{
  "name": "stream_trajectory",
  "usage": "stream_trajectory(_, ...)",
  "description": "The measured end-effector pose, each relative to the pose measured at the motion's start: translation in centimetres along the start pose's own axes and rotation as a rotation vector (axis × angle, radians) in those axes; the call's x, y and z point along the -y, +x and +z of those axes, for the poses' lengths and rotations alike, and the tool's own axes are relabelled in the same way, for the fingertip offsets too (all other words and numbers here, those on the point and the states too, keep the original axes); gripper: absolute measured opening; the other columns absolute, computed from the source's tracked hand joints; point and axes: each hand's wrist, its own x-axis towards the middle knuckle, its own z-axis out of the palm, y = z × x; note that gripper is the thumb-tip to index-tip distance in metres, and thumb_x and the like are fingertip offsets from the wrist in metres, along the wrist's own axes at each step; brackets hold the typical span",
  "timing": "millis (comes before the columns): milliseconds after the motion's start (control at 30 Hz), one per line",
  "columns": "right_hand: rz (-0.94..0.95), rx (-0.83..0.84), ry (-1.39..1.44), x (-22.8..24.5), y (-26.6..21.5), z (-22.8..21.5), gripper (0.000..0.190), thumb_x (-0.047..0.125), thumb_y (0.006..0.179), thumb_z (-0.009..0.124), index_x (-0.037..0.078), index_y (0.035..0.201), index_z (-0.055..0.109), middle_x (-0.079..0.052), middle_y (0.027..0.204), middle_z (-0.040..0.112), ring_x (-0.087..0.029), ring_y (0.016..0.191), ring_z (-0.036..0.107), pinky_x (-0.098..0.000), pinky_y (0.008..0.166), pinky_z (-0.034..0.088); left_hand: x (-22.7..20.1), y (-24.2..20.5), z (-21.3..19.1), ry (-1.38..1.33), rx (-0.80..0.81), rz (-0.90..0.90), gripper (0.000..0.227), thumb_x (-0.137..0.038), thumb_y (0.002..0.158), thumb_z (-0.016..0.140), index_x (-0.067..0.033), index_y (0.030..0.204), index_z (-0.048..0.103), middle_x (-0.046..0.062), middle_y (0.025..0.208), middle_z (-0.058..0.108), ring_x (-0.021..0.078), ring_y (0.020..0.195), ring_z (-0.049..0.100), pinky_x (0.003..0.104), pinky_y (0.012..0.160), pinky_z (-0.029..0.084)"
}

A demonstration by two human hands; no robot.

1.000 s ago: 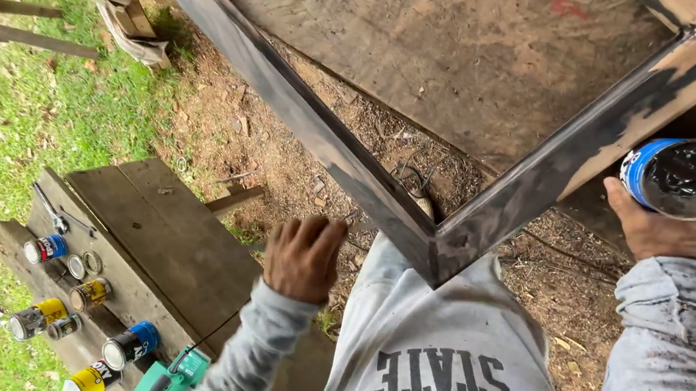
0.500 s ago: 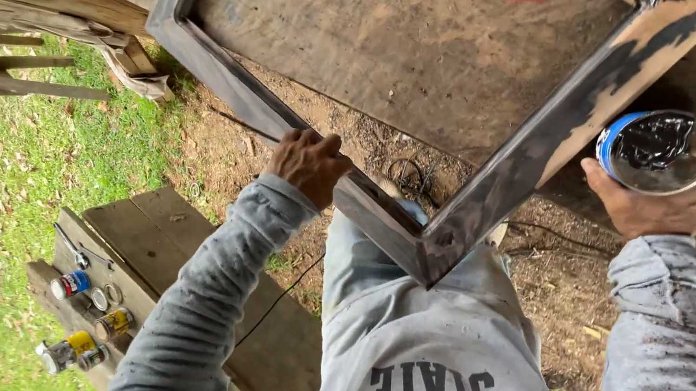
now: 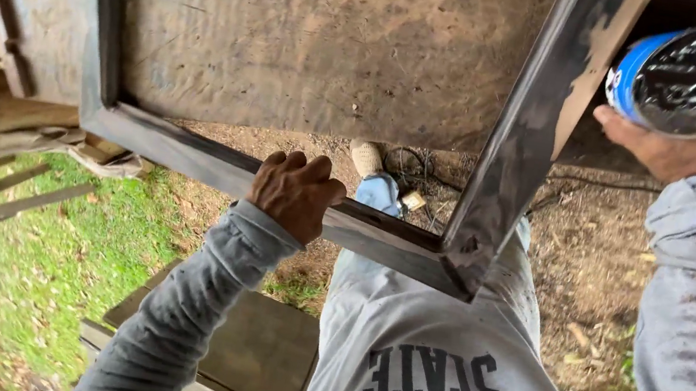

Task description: Applying black putty to the joints of a frame using a putty knife.

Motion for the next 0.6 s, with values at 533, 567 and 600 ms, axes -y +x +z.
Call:
stream_trajectory(533,0.018,-0.091,-0.087,-1.5,-2.9,4.6,0.104,0.059,0.092,0.074,0.005,0.166,0.025,-0.023,0.162,0.033,-0.040,0.150,0.038,-0.0570,0.127,0.037,1.6,1.0,1.3,0.020,0.016,0.193,0.006,-0.015,0.074,0.069,-0.0167,0.079,0.071,0.003,0.085,0.059,0.0264,0.080,0.062,0.045,0.071,0.050)
stream_trajectory(567,0.017,-0.097,-0.053,-1.5,-2.9,4.7,0.103,0.058,0.092,0.075,0.004,0.165,0.025,-0.023,0.162,0.033,-0.039,0.150,0.039,-0.0563,0.127,0.038,1.6,1.1,1.3,0.023,0.031,0.177,0.005,-0.015,0.074,0.069,-0.0169,0.078,0.071,0.003,0.085,0.059,0.0264,0.078,0.063,0.045,0.070,0.051)
stream_trajectory(600,0.019,-0.098,-0.053,-1.5,-2.9,4.6,0.103,0.058,0.092,0.075,0.004,0.165,0.025,-0.023,0.162,0.033,-0.039,0.150,0.039,-0.0563,0.127,0.038,1.6,1.1,1.1,0.024,0.031,0.179,0.005,-0.015,0.074,0.069,-0.0169,0.078,0.071,0.003,0.085,0.059,0.0264,0.078,0.063,0.045,0.070,0.051)
